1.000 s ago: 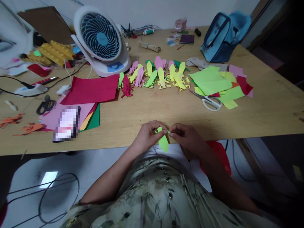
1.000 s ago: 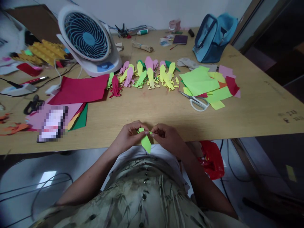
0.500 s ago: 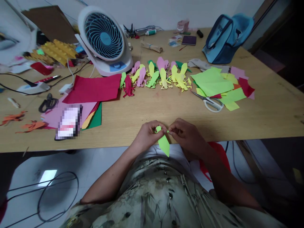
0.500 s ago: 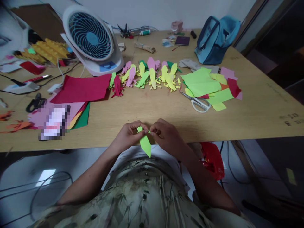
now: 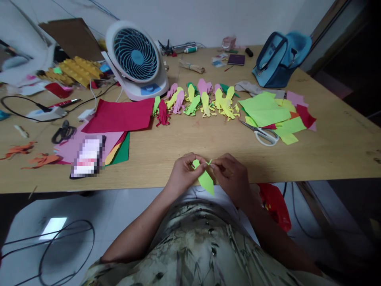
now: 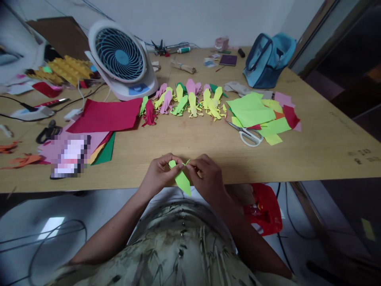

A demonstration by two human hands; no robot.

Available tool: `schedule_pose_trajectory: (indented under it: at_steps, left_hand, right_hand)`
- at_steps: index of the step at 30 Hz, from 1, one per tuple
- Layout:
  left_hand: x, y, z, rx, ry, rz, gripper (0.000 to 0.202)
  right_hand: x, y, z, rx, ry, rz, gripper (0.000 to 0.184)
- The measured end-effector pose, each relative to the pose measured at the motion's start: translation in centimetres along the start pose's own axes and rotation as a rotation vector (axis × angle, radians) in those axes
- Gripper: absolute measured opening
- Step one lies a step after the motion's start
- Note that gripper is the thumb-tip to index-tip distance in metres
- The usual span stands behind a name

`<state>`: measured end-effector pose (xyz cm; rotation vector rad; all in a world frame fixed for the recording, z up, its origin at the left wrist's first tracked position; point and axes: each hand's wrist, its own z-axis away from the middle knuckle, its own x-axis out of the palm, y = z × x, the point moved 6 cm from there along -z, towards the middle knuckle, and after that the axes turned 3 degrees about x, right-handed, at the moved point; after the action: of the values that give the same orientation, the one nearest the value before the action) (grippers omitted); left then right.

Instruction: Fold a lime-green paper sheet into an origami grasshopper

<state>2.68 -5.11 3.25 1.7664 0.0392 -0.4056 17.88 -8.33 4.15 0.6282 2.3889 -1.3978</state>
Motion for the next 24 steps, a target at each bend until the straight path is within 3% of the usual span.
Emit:
schedule_pose_trajectory:
  at_steps: [6, 11, 17, 24]
  left_hand:
    - [-0.4, 1.2, 0.3, 0.123, 0.044, -0.184, 0.007]
    - [-0.3, 1.8, 0.6, 0.192, 0.037, -0.310, 0.006]
    - [-0.4, 2.0, 0.7, 0.210, 0.034, -0.361, 0.004]
    - [-0.1, 1.4, 0.4, 0.148, -0.001, -0.249, 0.006]
  right_hand:
    - [0.8, 1.9, 0.3, 0.304, -0.019, -0.287, 0.014]
    - [1.5, 2.9, 0.5, 0.464, -0.041, -0.394, 0.020]
    - [1.7, 2.7, 0.4, 0.504, -0.052, -0.480, 0.017]
    - [2.1, 3.0, 0.5, 0.550, -0.083, -0.620, 0.019]
